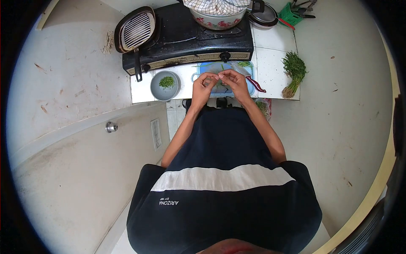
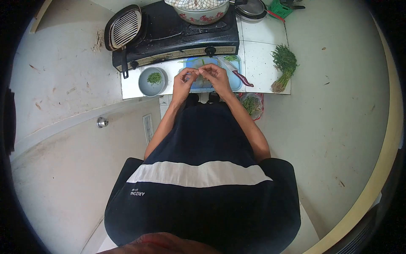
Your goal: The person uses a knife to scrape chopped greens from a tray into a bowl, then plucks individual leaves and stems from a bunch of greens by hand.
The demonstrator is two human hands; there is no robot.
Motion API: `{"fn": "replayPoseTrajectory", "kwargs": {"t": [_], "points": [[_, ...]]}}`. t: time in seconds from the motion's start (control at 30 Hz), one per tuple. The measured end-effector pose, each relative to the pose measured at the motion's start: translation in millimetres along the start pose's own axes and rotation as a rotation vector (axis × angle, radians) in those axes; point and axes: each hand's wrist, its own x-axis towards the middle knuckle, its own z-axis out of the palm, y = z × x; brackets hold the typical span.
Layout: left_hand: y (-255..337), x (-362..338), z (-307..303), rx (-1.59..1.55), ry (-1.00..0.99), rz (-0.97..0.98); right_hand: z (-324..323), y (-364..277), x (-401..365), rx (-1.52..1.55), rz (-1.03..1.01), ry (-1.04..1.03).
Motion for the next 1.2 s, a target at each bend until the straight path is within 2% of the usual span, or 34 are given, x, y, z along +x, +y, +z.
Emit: {"fn": "replayPoseTrajectory", "kwargs": {"t": [0.17, 0.33, 0.5, 0.77, 0.93, 1.2], "points": [[1, -1, 2, 0.010, 0.001, -0.008, 0, 3, 0, 0.036, -0.014, 0.034], [-2, -1, -5, 0.081, -0.005, -0.004, -1, 10, 3, -0.037, 0.011, -0.058], [2, -2, -17, 0.119, -0.120, -0.087, -5, 4, 2, -0.126, 0.070, -0.164], [-12, 3, -24, 0.125, -0.215, -0.059, -12, 6, -1, -0.176, 0.135, -0.250], [-16, 8, -19, 0.098, -0.271, -0.083, -24, 4, 1, -0.107, 0.140, -0.341], [-20, 15, -10, 0.073, -0.290, -0.024, -37, 6, 9, -0.056, 0.185, -0.378]]}}
